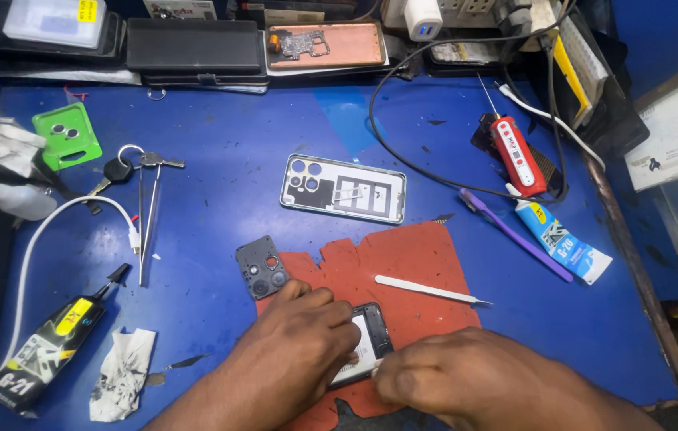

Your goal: The person disassembles a smartphone, removes the battery, and uses a screwdriver and tweezers to adjust internal components. The person then reassembles the phone by placing the battery back and securing the back cover.

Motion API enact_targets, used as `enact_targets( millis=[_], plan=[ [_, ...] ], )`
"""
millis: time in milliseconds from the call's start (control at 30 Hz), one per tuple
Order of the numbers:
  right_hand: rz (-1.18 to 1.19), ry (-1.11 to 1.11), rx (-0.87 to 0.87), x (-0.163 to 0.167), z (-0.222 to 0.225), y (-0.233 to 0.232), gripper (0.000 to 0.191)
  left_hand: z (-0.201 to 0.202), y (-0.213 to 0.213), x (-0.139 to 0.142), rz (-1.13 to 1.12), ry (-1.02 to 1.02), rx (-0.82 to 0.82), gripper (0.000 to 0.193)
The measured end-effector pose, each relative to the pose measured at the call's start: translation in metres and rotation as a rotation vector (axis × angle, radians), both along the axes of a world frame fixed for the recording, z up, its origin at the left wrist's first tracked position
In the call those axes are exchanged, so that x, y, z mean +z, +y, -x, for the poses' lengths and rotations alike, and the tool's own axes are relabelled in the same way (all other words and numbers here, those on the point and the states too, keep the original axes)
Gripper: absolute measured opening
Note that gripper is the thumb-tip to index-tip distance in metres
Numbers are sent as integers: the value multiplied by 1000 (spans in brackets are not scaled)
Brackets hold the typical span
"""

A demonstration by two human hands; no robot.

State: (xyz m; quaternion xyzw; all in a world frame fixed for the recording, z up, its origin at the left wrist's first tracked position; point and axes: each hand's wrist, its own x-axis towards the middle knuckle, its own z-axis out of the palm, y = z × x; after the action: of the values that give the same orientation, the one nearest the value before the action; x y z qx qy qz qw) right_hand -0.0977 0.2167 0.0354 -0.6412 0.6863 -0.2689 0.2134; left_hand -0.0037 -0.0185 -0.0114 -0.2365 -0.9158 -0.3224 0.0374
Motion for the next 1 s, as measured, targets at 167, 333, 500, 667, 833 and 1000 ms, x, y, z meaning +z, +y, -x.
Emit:
enact_targets(
  millis=[167,333,500,667,833,1000],
  plan=[
    [-122,184,12,-2,-5,1,17,0,0,0,-17,8,12,12],
    [-65,-5,-100,-8,-3,2,22,0,-1,0,-2,-2,13,11],
    [73,-345,-385,-19,1,7,28,0,1,0,-212,-5,99,10],
    [477,-723,-421,-29,-2,11,45,-2,2,1,-403,-37,188,20],
    [552,-711,-339,-35,-8,7,45,-3,8,0,-450,-41,269,26],
    [571,-686,-309,-35,-7,7,44,-4,8,0,-444,-21,312,27]
  ],
)
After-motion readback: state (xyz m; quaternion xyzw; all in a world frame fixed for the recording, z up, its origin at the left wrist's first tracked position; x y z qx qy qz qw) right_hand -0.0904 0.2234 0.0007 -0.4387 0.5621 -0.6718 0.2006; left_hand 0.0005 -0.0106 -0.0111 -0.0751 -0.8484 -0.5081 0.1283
